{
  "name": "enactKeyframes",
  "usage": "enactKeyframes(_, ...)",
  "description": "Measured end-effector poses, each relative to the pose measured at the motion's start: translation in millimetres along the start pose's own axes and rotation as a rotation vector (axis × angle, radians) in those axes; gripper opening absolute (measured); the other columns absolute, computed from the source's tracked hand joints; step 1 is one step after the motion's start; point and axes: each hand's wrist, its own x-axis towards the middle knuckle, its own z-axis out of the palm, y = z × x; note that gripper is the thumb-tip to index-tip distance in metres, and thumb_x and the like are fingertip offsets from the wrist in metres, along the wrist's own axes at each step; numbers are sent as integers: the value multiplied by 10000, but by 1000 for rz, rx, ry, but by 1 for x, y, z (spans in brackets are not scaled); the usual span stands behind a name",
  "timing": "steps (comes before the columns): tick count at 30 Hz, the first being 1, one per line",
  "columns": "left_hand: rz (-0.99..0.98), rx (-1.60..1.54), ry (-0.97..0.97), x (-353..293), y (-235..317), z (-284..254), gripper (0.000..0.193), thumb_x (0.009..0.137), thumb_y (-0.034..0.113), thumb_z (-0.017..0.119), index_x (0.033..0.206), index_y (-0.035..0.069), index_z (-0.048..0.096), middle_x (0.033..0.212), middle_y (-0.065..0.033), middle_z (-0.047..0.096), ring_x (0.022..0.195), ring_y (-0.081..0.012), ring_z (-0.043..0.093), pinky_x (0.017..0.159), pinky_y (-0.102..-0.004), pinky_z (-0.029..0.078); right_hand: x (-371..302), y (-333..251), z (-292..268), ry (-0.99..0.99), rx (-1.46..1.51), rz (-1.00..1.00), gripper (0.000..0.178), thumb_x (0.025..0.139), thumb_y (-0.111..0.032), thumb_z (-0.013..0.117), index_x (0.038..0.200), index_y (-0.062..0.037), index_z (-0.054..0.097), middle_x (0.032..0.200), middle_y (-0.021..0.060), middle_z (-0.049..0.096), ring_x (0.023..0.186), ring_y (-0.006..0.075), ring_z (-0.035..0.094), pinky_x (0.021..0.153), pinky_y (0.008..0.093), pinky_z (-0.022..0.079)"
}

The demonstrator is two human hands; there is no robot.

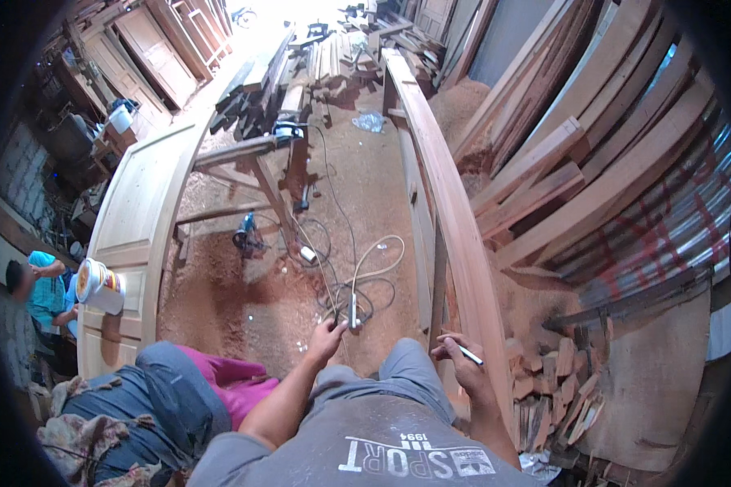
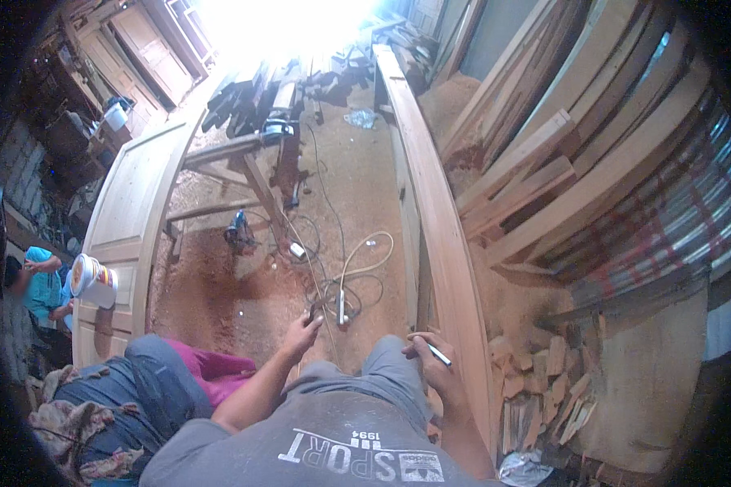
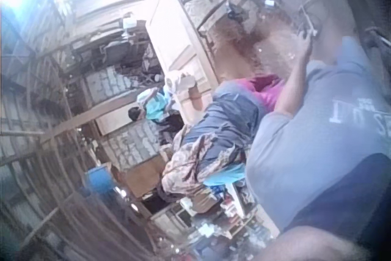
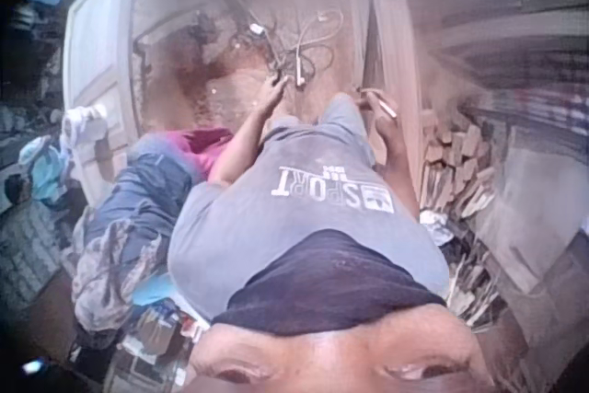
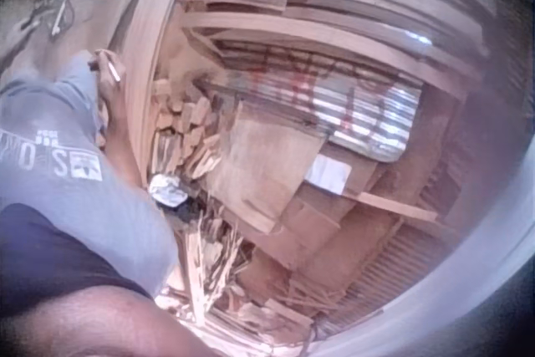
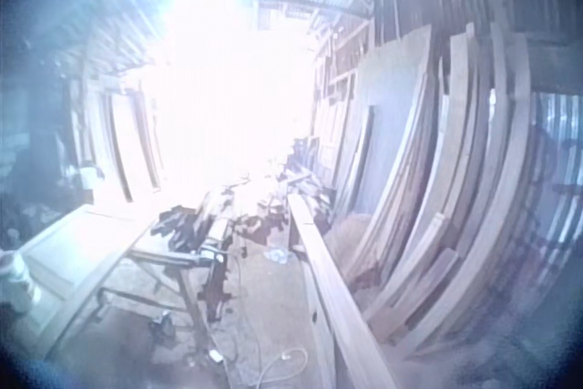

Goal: The person hammers small wooden blocks onto a long plank using a hammer, then uses a ruler and pencil to mark measurements on the plank. The person works in a cluttered workshop with other people present.

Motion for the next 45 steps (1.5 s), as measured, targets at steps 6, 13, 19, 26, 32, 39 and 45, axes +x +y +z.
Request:
enactKeyframes(6, -86, -74, 236, 31, 21, -38, 277, 1028, 349, 701, 881, 139, 598, 663, 85, 461, 514, -48, 404, 448, -268, 308, 117, -49, 25, -240, -217, -127, 288, 1045, -243, 688, 1104, 31, 752, 965, 126, 789, 927, 182, 747, 850, 336, 572)
enactKeyframes(13, 40, 202, 245, 199, 103, -39, 450, 1011, 424, 695, 977, -24, 728, 794, -93, 692, 749, -162, 618, 703, -366, 507, 284, -69, -29, -71, -257, -117, 311, 1084, -264, 630, 1099, 28, 738, 937, 102, 774, 891, 180, 744, 843, 318, 587)
enactKeyframes(19, 268, 483, 83, 366, 232, -29, 507, 1045, 475, 645, 1073, -22, 736, 769, -81, 676, 713, -172, 624, 671, -361, 503, 445, -89, -64, 340, 95, -106, 338, 1114, -295, 573, 1087, 22, 688, 849, 117, 737, 788, 201, 738, 738, 351, 611)
enactKeyframes(26, 102, -154, -56, 454, 383, -39, 382, 1122, 407, 555, 1059, 62, 706, 712, 66, 496, 579, -31, 400, 505, -233, 302, 613, -163, -11, 182, -106, -100, 401, 1118, -330, 535, 1225, 34, 665, 1002, 190, 781, 939, 258, 766, 842, 366, 606)
enactKeyframes(32, 77, -325, 59, 548, 424, -107, 336, 1099, 412, 600, 1017, 97, 684, 703, 65, 512, 562, -31, 410, 486, -216, 299, 778, -230, 67, 117, -513, -488, 509, 1054, -297, 655, 1432, 18, 524, 1367, 277, 645, 1276, 432, 644, 1073, 479, 524)
enactKeyframes(39, 144, -103, 91, 727, 475, -170, 262, 1063, 329, 688, 989, 79, 673, 751, 68, 555, 629, -33, 439, 544, -234, 340, 1048, -252, 97, 189, -845, -615, 832, 1005, -393, 707, 1606, 6, 294, 1624, 376, 329, 1526, 559, 283, 1256, 558, 297)
enactKeyframes(45, 221, 77, 46, 847, 598, -210, 260, 1054, 277, 705, 993, 26, 673, 846, 57, 592, 780, -49, 498, 695, -241, 426, 1207, -288, 77, 260, -1027, -404, 915, 1007, -469, 667, 1632, 31, 224, 1627, 419, 263, 1536, 584, 218, 1281, 572, 231)
